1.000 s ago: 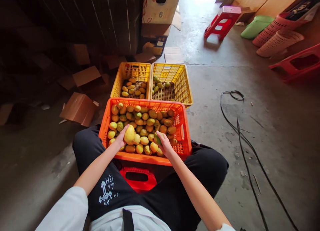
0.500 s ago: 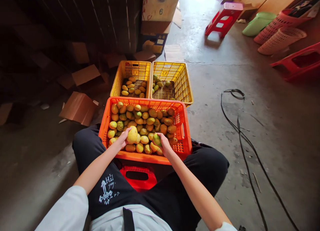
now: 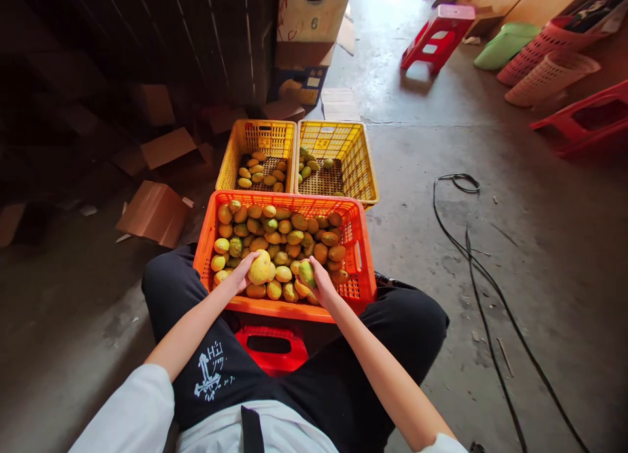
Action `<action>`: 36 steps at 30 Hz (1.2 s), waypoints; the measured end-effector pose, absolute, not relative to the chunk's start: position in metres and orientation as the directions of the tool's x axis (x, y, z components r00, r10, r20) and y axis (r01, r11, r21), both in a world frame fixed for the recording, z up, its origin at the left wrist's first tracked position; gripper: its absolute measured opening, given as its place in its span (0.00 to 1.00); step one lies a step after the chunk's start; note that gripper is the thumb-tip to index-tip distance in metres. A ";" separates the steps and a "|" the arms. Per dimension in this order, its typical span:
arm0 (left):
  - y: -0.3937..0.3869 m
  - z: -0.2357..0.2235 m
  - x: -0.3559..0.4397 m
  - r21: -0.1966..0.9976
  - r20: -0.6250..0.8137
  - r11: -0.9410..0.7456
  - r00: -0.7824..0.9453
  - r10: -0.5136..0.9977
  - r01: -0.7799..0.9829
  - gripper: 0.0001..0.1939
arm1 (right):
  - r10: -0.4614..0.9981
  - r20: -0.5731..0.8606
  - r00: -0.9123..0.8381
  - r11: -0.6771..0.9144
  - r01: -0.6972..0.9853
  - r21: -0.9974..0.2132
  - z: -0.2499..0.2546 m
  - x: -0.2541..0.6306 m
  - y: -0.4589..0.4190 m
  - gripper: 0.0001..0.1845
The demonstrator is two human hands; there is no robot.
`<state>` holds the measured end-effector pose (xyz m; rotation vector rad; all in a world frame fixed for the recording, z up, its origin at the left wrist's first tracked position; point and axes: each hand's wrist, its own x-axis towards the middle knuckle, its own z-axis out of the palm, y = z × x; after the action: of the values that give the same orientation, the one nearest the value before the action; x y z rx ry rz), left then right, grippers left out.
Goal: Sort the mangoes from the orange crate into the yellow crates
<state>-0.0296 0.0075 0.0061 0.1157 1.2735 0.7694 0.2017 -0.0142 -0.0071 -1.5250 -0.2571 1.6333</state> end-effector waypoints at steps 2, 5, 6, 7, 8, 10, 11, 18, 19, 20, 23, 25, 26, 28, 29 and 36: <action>0.006 0.001 -0.031 0.507 -0.798 0.740 0.084 0.597 -0.442 0.20 | 0.718 -0.686 0.121 -0.572 -0.458 -0.680 -0.006 0.201 -0.014 0.21; 0.005 -0.002 -0.033 0.517 -0.779 0.732 0.112 0.618 -0.443 0.20 | 0.753 -0.649 0.107 -0.543 -0.457 -0.705 -0.003 0.201 -0.016 0.25; 0.005 -0.002 -0.033 0.514 -0.779 0.734 0.116 0.616 -0.444 0.19 | 0.757 -0.646 0.101 -0.544 -0.452 -0.708 -0.002 0.202 -0.016 0.26; 0.006 -0.002 -0.033 0.511 -0.784 0.737 0.112 0.611 -0.443 0.17 | 0.757 -0.646 0.094 -0.549 -0.444 -0.708 -0.002 0.202 -0.017 0.28; 0.006 -0.002 -0.033 0.509 -0.790 0.739 0.100 0.605 -0.442 0.16 | 0.756 -0.648 0.090 -0.556 -0.433 -0.709 -0.001 0.202 -0.018 0.28; 0.007 -0.002 -0.033 0.508 -0.802 0.740 0.071 0.593 -0.441 0.14 | 0.761 -0.643 0.084 -0.564 -0.404 -0.720 -0.001 0.202 -0.019 0.28; 0.008 -0.002 -0.033 0.502 -0.808 0.742 0.063 0.585 -0.444 0.15 | 0.765 -0.638 0.085 -0.564 -0.389 -0.728 -0.001 0.202 -0.020 0.28; 0.012 0.011 -0.031 0.386 -0.849 0.755 0.116 0.516 -0.530 0.18 | 0.743 -0.664 0.083 -0.593 -0.376 -0.711 0.001 0.203 -0.019 0.21; 0.012 0.013 -0.031 0.381 -0.850 0.750 0.115 0.515 -0.541 0.18 | 0.732 -0.678 0.075 -0.607 -0.381 -0.698 0.001 0.203 -0.018 0.21; 0.012 0.015 -0.031 0.379 -0.849 0.744 0.112 0.516 -0.551 0.19 | 0.721 -0.690 0.069 -0.619 -0.384 -0.685 0.001 0.203 -0.018 0.21; 0.011 0.019 -0.030 0.368 -0.849 0.735 0.115 0.515 -0.570 0.20 | 0.708 -0.705 0.046 -0.635 -0.394 -0.664 0.001 0.203 -0.018 0.21; 0.011 0.020 -0.030 0.356 -0.849 0.739 0.132 0.512 -0.572 0.21 | 0.707 -0.707 0.035 -0.636 -0.405 -0.657 0.001 0.203 -0.018 0.21; 0.011 0.020 -0.030 0.351 -0.848 0.741 0.142 0.511 -0.572 0.21 | 0.705 -0.708 0.035 -0.636 -0.411 -0.653 0.001 0.204 -0.018 0.20; 0.011 0.021 -0.030 0.341 -0.847 0.745 0.157 0.509 -0.573 0.21 | 0.697 -0.715 0.048 -0.632 -0.429 -0.645 0.001 0.204 -0.017 0.18; 0.011 0.021 -0.030 0.337 -0.847 0.747 0.162 0.507 -0.573 0.21 | 0.689 -0.722 0.056 -0.632 -0.440 -0.638 0.001 0.205 -0.016 0.17; 0.013 0.023 -0.029 0.357 -0.852 0.731 0.118 0.510 -0.581 0.21 | 0.620 -0.785 0.013 -0.691 -0.466 -0.553 -0.001 0.207 -0.013 0.15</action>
<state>-0.0288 0.0126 0.0225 -0.0703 1.2130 0.7991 0.2069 -0.0135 -0.0014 -1.5172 -0.1636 1.7800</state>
